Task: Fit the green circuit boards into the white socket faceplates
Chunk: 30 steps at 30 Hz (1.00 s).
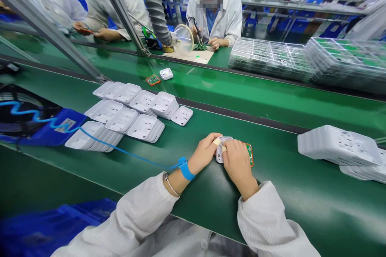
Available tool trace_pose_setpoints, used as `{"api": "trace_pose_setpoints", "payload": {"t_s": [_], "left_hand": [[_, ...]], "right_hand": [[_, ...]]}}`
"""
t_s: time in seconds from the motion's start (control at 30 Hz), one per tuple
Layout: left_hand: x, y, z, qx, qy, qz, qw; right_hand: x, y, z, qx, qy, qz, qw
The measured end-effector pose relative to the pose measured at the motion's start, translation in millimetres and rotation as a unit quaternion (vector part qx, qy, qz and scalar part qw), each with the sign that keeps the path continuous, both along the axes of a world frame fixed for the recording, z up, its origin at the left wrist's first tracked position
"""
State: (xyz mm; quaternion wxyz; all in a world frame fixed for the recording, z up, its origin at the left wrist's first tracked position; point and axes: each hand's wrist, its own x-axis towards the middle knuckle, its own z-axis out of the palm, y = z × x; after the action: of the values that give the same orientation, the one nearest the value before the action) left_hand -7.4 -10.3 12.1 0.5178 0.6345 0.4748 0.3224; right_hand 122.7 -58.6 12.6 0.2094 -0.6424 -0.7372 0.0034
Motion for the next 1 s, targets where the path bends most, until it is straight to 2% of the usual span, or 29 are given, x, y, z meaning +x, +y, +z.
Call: {"api": "trace_pose_setpoints", "payload": {"t_s": [0.13,0.47,0.77,0.93,1.0], "left_hand": [[0,-1,0.6,0.01,0.014,0.005,1.0],[-1,0,1.6,0.035,0.068,0.009,0.997],[0,-2,0.5,0.052,0.106,0.005,0.993],[-3,4,-0.1,0.021,0.047,-0.008,0.999],[-6,7,0.7,0.013,0.021,-0.003,1.0]], "right_hand": [[0,1,-3.1,-0.016,0.026,0.009,0.999],[2,5,-15.9,0.003,0.031,0.063,0.998],[-4,8,-18.2,0.012,-0.008,0.044,0.999],[7,4,-16.2,0.019,0.061,0.059,0.996],[12,0,-13.4,0.029,0.048,0.057,0.997]]}}
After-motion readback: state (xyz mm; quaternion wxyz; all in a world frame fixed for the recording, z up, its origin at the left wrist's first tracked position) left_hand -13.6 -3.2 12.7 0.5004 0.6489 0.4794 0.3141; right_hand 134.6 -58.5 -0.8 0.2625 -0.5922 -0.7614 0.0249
